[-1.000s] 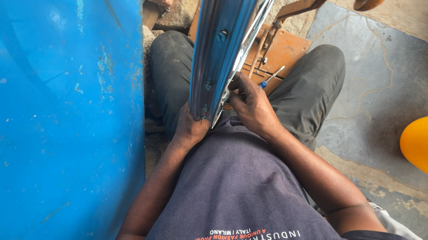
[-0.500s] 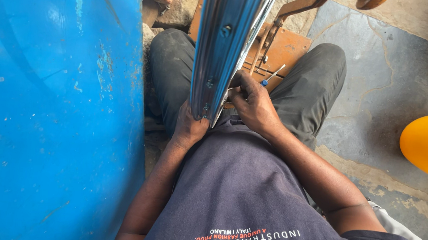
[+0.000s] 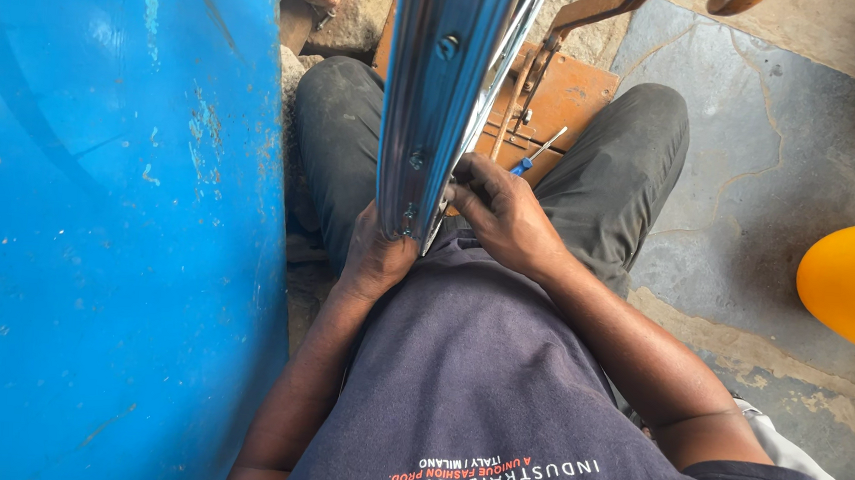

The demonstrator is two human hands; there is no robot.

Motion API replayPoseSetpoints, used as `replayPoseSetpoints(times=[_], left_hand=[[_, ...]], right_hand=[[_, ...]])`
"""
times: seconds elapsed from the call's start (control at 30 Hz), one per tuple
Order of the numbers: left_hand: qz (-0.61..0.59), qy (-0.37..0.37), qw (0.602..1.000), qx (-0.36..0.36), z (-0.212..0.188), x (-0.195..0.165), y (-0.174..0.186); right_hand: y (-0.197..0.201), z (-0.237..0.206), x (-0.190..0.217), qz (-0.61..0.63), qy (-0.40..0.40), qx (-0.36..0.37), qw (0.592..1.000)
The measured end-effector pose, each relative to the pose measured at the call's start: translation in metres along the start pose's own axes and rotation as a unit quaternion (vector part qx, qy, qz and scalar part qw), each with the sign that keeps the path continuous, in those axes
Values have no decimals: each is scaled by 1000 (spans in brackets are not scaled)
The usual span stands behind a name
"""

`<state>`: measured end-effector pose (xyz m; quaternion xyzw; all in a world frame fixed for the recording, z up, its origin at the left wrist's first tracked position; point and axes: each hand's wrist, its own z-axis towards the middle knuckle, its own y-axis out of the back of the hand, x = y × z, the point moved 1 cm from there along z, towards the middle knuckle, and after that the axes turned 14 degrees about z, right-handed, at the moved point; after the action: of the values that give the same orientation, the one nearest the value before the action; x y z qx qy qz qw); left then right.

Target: The person sits on the ground and works on a bicycle wheel held between their legs. They use a spoke wrench to tighten the nipples on the wheel rim, rotating the wheel to access different spokes.

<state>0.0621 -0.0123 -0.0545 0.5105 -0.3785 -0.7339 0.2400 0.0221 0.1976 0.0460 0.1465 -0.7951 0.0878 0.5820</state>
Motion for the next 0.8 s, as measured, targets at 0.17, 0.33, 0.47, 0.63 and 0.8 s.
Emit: replayPoseSetpoints(times=[0.17, 0.33, 0.47, 0.63, 0.8], left_hand=[[-20, 60, 997, 38, 1, 2, -2], [-8, 30, 1000, 1, 3, 4, -4], [7, -6, 1000, -5, 3, 3, -4], [3, -36, 999, -34, 2, 1, -2], [-46, 55, 997, 19, -3, 7, -2]], right_hand=[[-7, 15, -10, 41, 19, -58, 997], [0, 11, -15, 113, 79, -17, 990], [4, 5, -14, 96, 1, -56, 994], [0, 2, -6, 29, 77, 4, 997], [-7, 14, -10, 76, 8, -58, 995]])
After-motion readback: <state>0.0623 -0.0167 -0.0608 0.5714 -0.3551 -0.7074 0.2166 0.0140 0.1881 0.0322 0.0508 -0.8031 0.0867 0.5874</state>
